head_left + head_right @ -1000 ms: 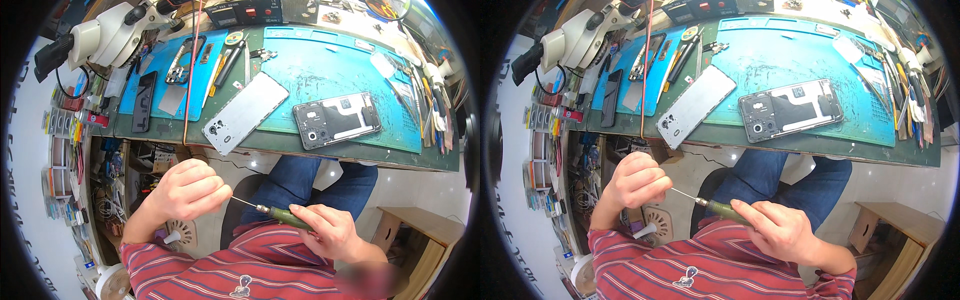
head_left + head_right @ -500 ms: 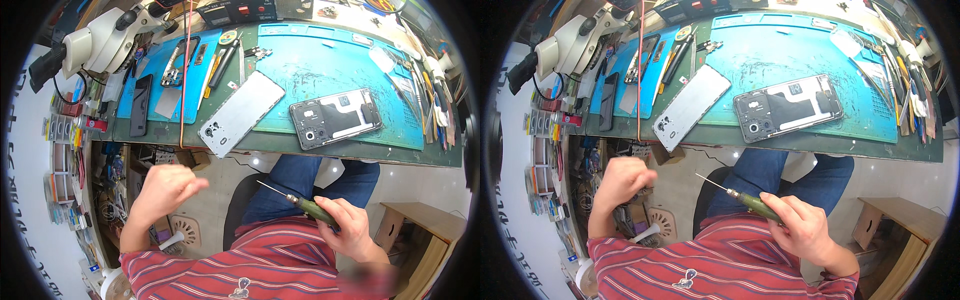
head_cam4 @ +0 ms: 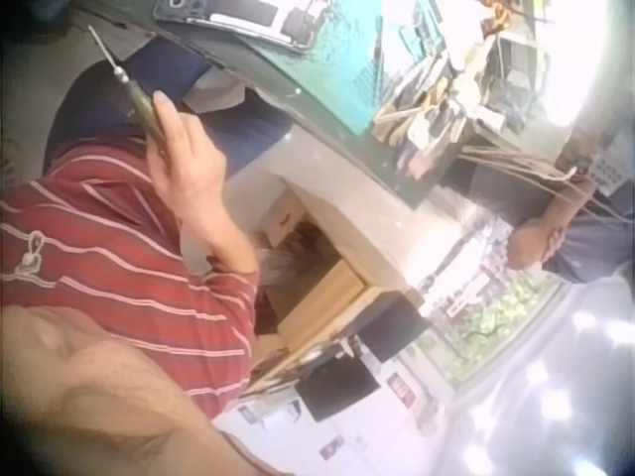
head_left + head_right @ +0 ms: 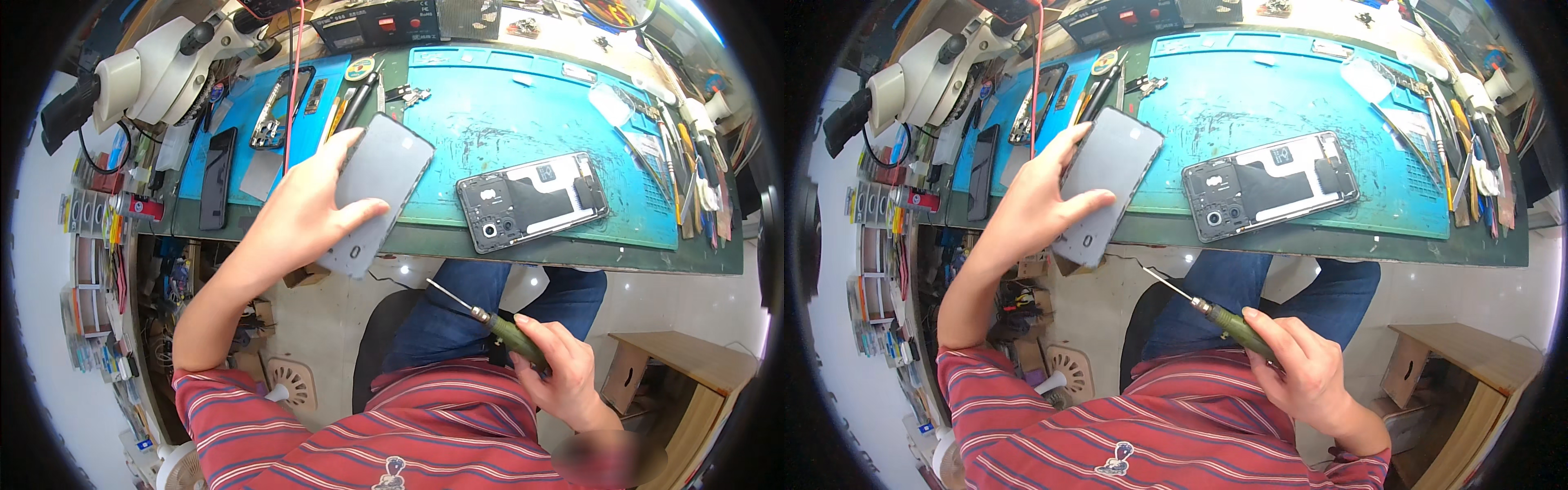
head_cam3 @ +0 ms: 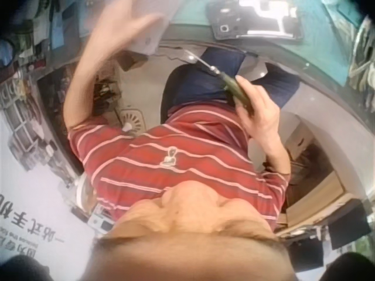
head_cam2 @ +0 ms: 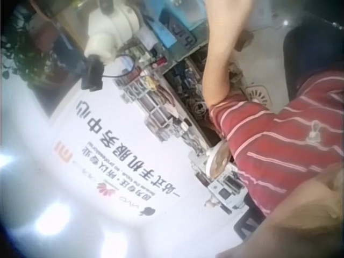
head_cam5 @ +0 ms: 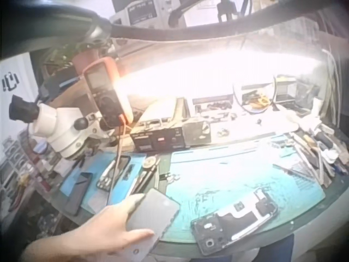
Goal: The person uses a screwdriver to pry open the back cover of a smartphone, then applies adhesive from a tube along the inner frame of the phone chassis.
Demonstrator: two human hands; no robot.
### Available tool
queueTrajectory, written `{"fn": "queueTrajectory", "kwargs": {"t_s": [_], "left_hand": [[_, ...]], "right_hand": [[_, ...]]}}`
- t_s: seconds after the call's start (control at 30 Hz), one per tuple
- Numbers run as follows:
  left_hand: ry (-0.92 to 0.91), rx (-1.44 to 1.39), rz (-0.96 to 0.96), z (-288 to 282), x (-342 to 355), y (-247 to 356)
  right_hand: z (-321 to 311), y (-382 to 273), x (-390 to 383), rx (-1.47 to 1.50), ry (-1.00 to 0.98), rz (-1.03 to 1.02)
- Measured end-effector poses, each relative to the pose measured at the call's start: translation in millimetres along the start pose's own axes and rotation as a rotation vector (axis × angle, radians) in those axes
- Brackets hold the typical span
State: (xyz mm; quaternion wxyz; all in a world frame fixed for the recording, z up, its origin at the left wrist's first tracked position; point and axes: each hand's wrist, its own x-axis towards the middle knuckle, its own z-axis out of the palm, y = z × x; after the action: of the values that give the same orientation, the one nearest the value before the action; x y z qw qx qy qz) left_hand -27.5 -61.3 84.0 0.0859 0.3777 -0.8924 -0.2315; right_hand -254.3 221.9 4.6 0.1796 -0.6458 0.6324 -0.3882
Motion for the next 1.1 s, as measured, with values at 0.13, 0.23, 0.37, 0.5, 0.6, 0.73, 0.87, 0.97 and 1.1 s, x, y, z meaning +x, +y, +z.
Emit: {"fn": "queueTrajectory", "kwargs": {"t_s": [0.13, 0.23, 0.37, 0.5, 0.6, 0.73, 0.87, 0.97, 1.1], "left_hand": [[-0.417, -0.68, -0.274, -22, -20, 1], [-0.505, -0.516, -0.337, -26, -36, 8], [-0.492, -0.525, -0.274, -23, -49, 5], [-0.52, -0.505, -0.312, -24, -40, 6], [-0.537, -0.541, -0.358, -24, -38, 3], [-0.551, -0.611, -0.384, -23, -36, 1], [-0.571, -0.627, -0.363, -24, -35, -5], [-0.547, -0.669, -0.368, -22, -37, -8], [-0.562, -0.715, -0.4, -21, -36, -7]], "right_hand": [[-2, 3, 8, 0.002, 0.015, -0.038], [-4, 3, 14, -0.081, 0.024, -0.051], [-8, 0, 27, -0.222, 0.018, -0.088], [-8, 0, 32, -0.293, -0.011, -0.099], [-5, 2, 31, -0.305, 0.0, -0.097], [1, 2, 31, -0.308, 0.021, -0.096], [6, 0, 29, -0.318, 0.011, -0.086], [7, -1, 28, -0.31, 0.0, -0.095], [11, -1, 24, -0.293, -0.012, -0.098]]}}
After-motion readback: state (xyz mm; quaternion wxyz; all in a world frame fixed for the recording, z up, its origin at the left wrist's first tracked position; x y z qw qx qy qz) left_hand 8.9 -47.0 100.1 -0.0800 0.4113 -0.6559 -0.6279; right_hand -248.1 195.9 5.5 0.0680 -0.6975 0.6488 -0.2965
